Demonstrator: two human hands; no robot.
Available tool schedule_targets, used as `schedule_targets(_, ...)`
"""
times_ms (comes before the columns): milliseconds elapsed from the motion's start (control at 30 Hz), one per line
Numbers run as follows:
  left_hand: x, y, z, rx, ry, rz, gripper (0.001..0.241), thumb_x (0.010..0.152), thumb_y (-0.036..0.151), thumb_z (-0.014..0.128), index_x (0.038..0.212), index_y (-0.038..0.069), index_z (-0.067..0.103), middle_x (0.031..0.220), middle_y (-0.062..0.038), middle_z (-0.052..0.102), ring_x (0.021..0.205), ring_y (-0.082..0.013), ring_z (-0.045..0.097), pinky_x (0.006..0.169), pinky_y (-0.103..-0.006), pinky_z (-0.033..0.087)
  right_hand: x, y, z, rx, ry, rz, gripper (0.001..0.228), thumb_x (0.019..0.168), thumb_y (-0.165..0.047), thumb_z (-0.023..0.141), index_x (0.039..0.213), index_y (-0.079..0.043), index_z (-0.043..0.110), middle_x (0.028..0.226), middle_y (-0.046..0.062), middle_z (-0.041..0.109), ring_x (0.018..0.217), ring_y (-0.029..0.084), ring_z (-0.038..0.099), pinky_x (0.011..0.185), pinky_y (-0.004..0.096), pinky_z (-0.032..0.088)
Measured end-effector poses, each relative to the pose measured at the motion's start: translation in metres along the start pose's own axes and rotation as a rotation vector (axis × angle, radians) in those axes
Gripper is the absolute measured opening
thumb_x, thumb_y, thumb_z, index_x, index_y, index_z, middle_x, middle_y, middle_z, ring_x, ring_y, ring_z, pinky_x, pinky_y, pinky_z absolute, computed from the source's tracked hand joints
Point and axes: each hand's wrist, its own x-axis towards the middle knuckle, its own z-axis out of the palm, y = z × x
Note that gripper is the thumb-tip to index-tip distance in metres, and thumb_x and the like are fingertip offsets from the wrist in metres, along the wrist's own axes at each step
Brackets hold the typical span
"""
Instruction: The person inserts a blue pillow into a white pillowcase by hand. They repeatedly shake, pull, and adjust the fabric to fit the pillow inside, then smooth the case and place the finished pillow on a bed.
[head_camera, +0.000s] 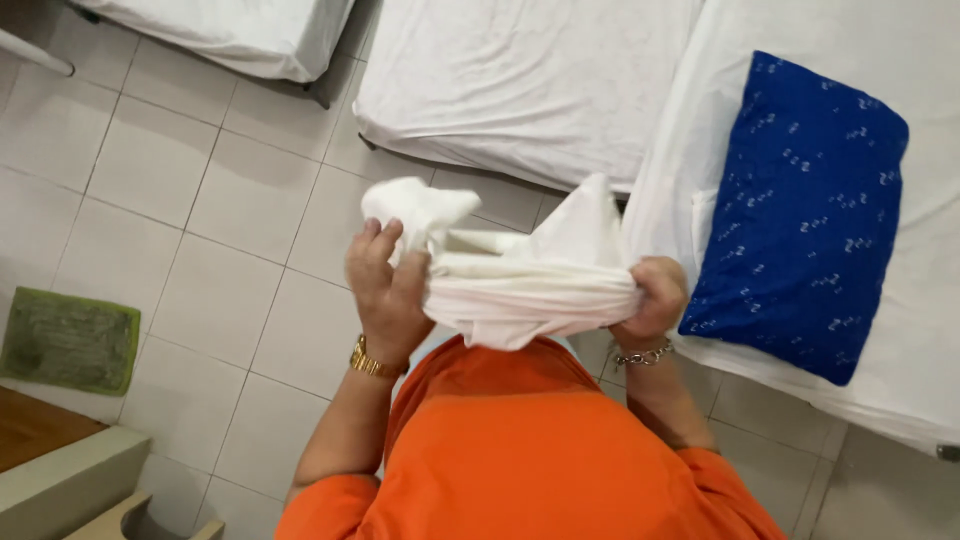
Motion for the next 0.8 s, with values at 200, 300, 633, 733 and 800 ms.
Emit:
schedule_targets(200, -0.009, 0.072, 0.006, -0.701, -0.718, -0.303, 0.05, 0.075, 0.026, 0.081, 0.115, 0.006, 0.059, 0.098, -0.014, 0.071, 0.089, -0.0304, 0.071, 0.074, -0.0383, 0.056, -0.022, 0.02, -0.099, -0.328, 0.104, -0.184, 0.03, 0.094, -0.022, 0.076, 0.108, -0.007, 0.054, 0.091, 0.009, 0.063, 0.085, 0.028, 0.065, 0.089, 0.05, 0.058)
schedule_targets(300, -0.008, 0.117, 0.021, -0.618, -1.075, -0.231, 0.059, 0.067, 0.031, 0.084, 0.115, 0.006, 0.061, 0.095, -0.016, 0.073, 0.086, -0.0326, 0.072, 0.071, -0.0406, 0.056, -0.045, 0.022, -0.163, -0.484, -0.021, -0.131, 0.028, 0.093, -0.024, 0.077, 0.106, -0.007, 0.059, 0.092, 0.011, 0.063, 0.086, 0.03, 0.066, 0.091, 0.05, 0.058)
schedule_targets(633, -0.06, 0.172, 0.08, -1.489, -1.267, -0.591, 0.05, 0.088, 0.021, 0.077, 0.13, 0.002, 0.061, 0.118, -0.011, 0.071, 0.105, -0.0185, 0.068, 0.089, -0.0359, 0.059, -0.104, 0.057, -0.263, -0.513, -0.386, 0.154, 0.056, 0.085, -0.042, 0.09, 0.122, -0.008, 0.066, 0.112, 0.012, 0.071, 0.103, 0.028, 0.07, 0.092, 0.042, 0.054)
schedule_targets(733, -0.067, 0.165, 0.089, -1.776, -1.072, -0.966, 0.058, 0.092, 0.027, 0.074, 0.141, 0.002, 0.055, 0.131, -0.011, 0.066, 0.115, -0.0186, 0.065, 0.095, -0.0357, 0.057, -0.048, 0.039, -0.254, -0.432, -0.489, 0.308, 0.091, 0.065, -0.051, 0.087, 0.138, -0.006, 0.057, 0.133, 0.019, 0.063, 0.124, 0.037, 0.058, 0.105, 0.047, 0.047)
schedule_targets(800, -0.067, 0.151, 0.099, -1.823, -0.908, -1.169, 0.055, 0.095, 0.028, 0.069, 0.14, 0.001, 0.055, 0.132, -0.012, 0.066, 0.115, -0.0206, 0.066, 0.095, -0.0367, 0.058, -0.046, 0.052, -0.242, -0.371, -0.52, 0.391, 0.096, 0.067, -0.05, 0.088, 0.143, -0.005, 0.051, 0.139, 0.02, 0.057, 0.129, 0.039, 0.053, 0.107, 0.048, 0.044)
